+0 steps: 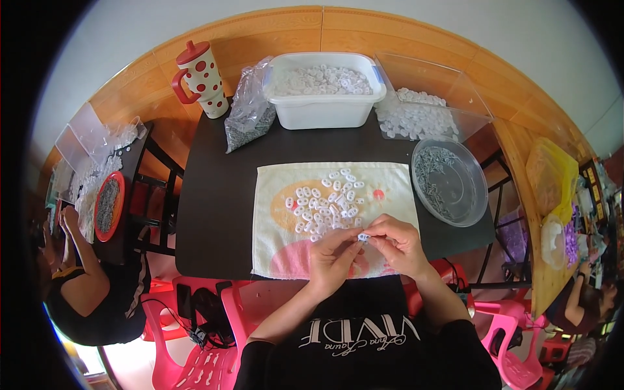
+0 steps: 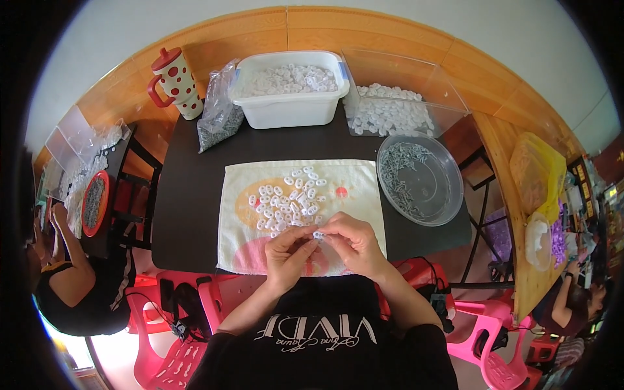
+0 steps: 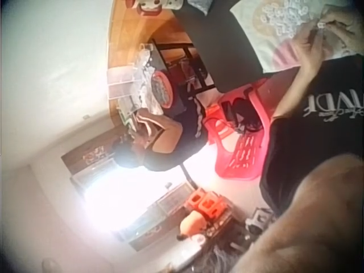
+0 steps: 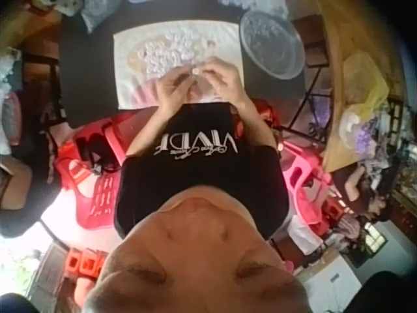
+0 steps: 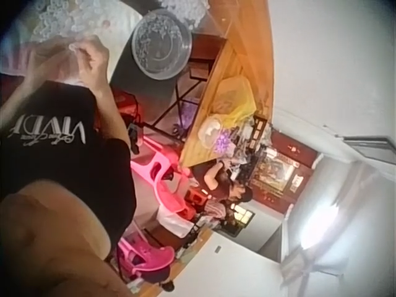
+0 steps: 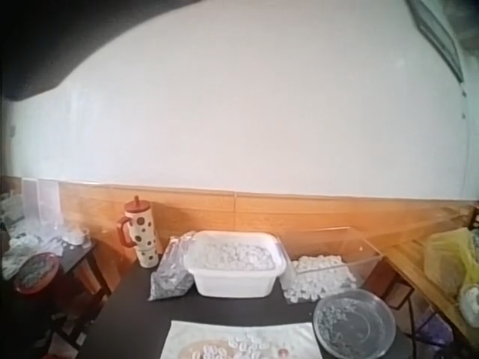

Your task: Assembling small white plastic components by inserting metal rings into them.

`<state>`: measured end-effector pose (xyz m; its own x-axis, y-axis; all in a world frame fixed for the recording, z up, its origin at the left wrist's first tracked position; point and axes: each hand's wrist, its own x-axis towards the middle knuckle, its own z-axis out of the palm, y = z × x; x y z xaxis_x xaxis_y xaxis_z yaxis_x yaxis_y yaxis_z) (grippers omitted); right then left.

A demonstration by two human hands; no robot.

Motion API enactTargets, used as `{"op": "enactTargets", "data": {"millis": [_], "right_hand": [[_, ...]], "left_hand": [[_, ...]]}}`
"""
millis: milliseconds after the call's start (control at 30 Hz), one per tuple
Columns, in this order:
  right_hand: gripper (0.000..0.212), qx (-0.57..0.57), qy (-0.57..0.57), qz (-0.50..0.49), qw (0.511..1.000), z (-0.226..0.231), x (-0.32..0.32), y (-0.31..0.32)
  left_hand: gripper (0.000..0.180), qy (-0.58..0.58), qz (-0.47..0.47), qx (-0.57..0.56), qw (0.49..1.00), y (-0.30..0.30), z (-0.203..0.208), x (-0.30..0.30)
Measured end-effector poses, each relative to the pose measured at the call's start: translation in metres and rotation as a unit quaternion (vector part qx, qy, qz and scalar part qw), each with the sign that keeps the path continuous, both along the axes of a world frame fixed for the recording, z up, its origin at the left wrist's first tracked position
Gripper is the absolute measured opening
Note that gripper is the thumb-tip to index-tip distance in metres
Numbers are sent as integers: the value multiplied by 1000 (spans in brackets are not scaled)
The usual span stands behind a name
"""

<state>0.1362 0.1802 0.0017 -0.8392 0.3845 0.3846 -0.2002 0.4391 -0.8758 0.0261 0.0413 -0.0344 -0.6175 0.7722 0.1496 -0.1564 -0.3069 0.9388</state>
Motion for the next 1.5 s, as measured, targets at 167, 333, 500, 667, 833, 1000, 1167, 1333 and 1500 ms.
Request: {"op": "enactTargets", "data": {"millis": [167, 333, 500, 667, 833, 1000, 1167, 1333, 1500], "right_hand": [[23, 106, 23, -19, 994, -11, 3, 2], [23, 219, 7, -6, 976, -24, 7, 0], [23, 287, 23, 28, 957, -23, 9, 3], [23, 277, 21, 42, 960, -18, 12, -3], [20, 280, 26, 46, 959, -24, 12, -1], [13, 303, 36, 71, 950, -24, 8, -1], [14, 301, 31, 73, 950, -27, 7, 1], [15, 304, 33, 76, 949, -22, 7, 2], [13, 327, 25, 81, 941, -19, 7, 0]], "left_hand": [[22, 213, 39, -110, 970, 6, 19, 3], [19, 460, 45, -138, 876, 2, 24, -1], [19, 482, 33, -127, 867, -6, 22, -12], [18, 449, -16, -82, 890, -8, 18, -21], [24, 489, -20, -111, 865, -7, 21, -18], [25, 526, -22, -119, 842, -7, 26, -17], [24, 536, -48, -130, 833, -5, 27, -20], [25, 568, -67, -117, 812, -2, 26, -24], [29, 615, -69, -112, 778, -6, 22, -21]]}}
